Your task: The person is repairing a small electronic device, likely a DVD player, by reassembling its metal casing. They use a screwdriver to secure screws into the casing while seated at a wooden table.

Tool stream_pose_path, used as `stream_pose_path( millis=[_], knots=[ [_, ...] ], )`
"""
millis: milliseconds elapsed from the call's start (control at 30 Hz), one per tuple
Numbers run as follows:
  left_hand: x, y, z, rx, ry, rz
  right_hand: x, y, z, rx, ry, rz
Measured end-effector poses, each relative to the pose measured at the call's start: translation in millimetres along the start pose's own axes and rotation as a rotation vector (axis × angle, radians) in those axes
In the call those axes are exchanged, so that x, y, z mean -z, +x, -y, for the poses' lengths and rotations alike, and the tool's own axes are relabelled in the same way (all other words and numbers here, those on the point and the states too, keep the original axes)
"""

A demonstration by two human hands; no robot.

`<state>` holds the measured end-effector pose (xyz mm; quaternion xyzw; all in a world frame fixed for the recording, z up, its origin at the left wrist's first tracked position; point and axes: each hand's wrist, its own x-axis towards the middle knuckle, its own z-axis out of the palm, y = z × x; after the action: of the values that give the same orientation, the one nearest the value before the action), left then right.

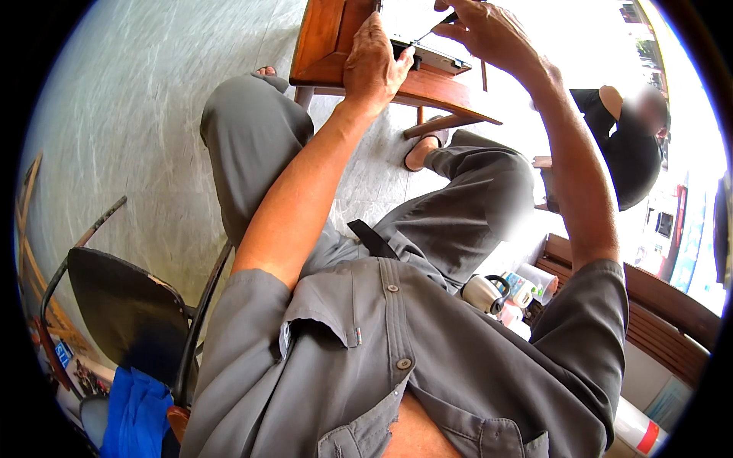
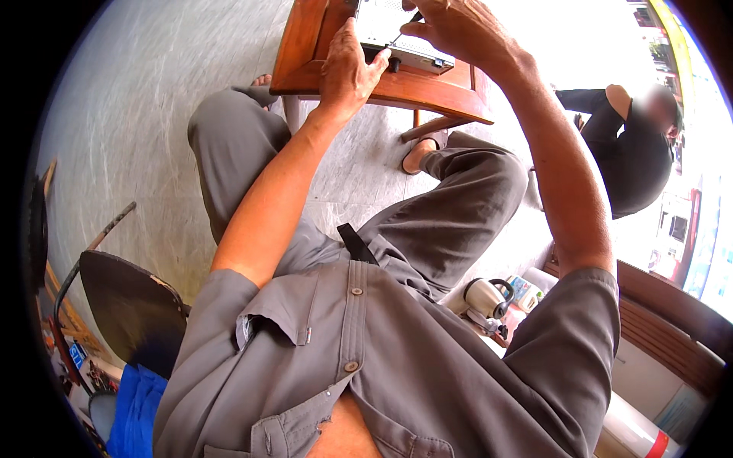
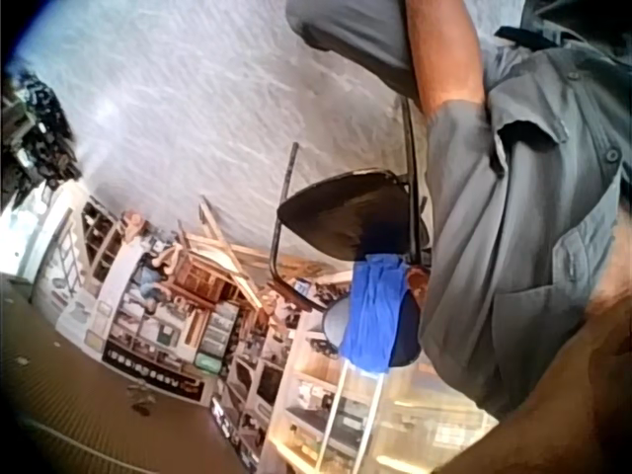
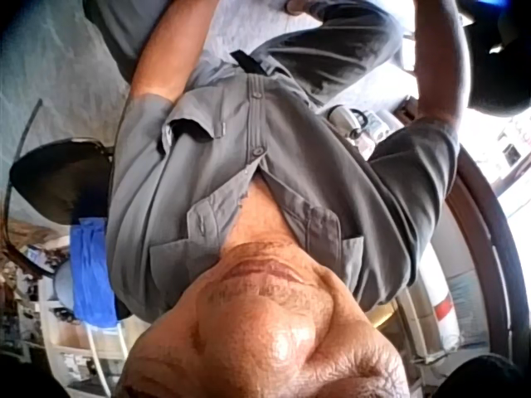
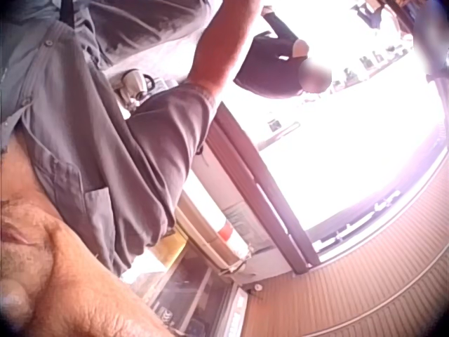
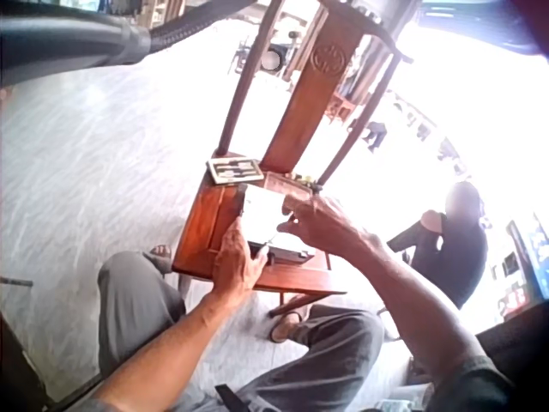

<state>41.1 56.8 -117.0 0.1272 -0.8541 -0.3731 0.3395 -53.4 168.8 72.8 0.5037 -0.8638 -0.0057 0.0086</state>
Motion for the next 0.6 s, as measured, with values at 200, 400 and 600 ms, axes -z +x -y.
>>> stream_pose_path(
  millis=[200,400,600],
  knots=[
    [1,1,-5,0.017,-0.003,0.011,-5,-2,-7,0.036,0.08,0.006],
    [-4,1,1,0.011,0.065,-0.006,-5,4,-9,0.001,-0.028,0.066],
    [-5,0,1,0.009,0.082,0.004,1,-1,-6,0.045,0.037,-0.01]
  ],
)
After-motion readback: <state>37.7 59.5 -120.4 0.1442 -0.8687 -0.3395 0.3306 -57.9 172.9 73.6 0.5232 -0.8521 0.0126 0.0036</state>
